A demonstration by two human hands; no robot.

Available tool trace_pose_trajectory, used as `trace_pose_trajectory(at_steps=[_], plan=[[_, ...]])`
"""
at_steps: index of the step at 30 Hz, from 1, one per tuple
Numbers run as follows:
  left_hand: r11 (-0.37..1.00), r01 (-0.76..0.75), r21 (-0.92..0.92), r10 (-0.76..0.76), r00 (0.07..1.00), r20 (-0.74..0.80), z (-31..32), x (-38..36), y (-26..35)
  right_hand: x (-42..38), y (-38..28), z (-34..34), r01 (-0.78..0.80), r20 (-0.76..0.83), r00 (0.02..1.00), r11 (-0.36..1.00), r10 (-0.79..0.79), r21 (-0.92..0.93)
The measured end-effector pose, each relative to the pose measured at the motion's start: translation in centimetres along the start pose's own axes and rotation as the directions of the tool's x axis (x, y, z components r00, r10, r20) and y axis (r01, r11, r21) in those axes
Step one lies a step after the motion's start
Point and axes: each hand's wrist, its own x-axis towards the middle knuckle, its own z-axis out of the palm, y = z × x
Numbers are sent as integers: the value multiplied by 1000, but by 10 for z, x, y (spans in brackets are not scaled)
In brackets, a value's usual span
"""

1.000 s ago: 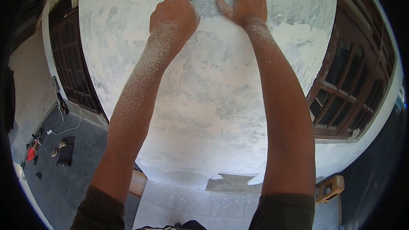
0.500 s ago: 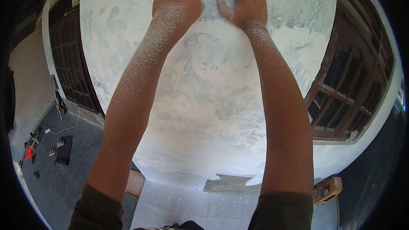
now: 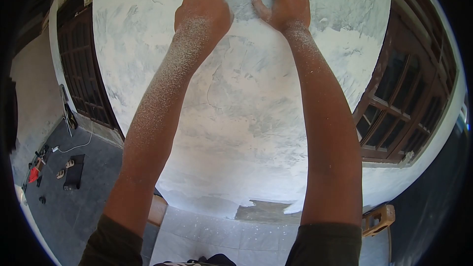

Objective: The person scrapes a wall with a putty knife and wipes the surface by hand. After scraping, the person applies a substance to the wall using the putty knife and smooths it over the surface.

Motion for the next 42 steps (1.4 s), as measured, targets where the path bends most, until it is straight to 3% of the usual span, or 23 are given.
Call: trace_pose_trajectory(at_steps=[21,25,33,36,42], plan=[[1000,-26,-18,25,1000,-15,-9,7,2,-1,-1,1,-17,8,1000,1000,17,-21],[999,32,-22,-33,998,-51,10,-12,-1,0,-1,1,-6,2,1000,1000,6,-16],[999,33,-33,-31,998,59,-5,1,2,-1,-2,-1,-10,-7,1000,1000,10,-8],[1000,10,-23,-12,998,-64,10,-10,-5,0,-2,0,-8,-6,1000,1000,8,-19],[999,-16,-28,15,1000,-18,4,23,5,3,0,-2,-6,0,1000,999,6,-35]])
